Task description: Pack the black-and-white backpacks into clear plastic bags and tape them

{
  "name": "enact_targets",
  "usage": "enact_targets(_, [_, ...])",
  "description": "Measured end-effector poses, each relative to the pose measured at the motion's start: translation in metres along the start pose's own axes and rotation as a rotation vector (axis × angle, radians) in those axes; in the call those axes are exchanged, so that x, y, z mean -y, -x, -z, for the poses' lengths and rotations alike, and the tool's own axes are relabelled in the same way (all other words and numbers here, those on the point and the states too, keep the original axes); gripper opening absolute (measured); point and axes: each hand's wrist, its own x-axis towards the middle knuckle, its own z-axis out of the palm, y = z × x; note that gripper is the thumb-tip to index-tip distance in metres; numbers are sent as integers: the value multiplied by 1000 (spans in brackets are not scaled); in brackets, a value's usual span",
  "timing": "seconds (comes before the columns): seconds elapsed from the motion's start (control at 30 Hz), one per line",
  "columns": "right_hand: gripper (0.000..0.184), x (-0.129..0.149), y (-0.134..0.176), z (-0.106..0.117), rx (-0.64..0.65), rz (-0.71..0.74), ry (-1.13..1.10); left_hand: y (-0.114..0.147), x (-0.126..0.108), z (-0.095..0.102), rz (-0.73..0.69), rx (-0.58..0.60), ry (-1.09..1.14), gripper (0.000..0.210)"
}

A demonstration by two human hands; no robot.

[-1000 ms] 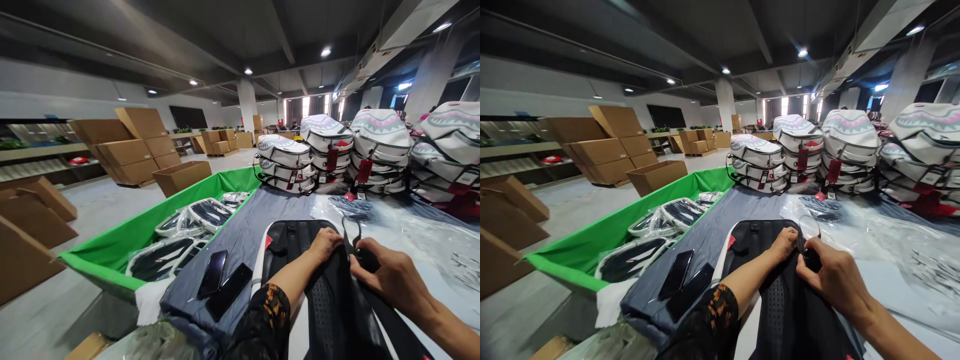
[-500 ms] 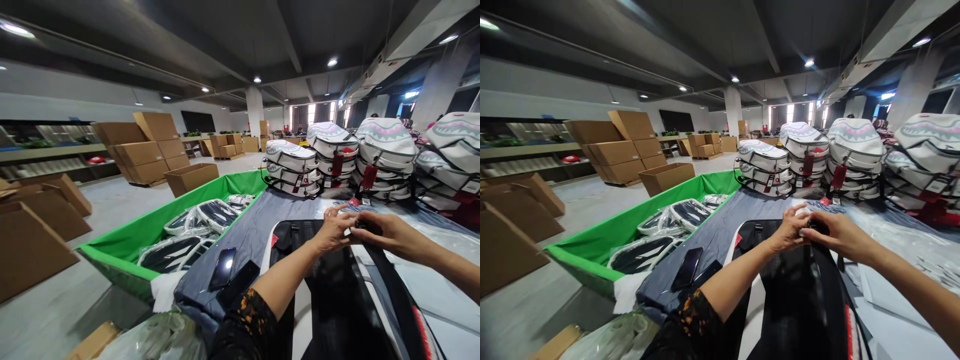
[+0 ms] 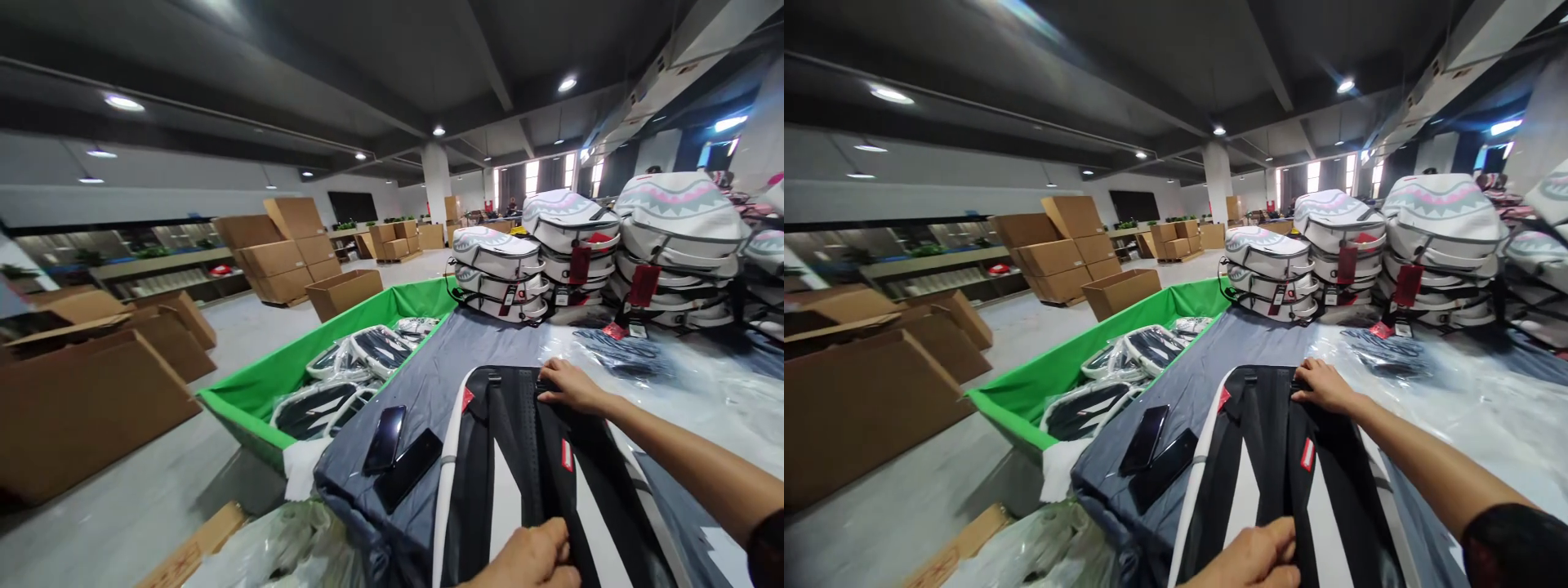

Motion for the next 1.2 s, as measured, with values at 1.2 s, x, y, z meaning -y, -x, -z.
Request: enact_targets(1.2, [43,-22,61,-89,99,-168,145,-157,95,125,81,-348,-988,32])
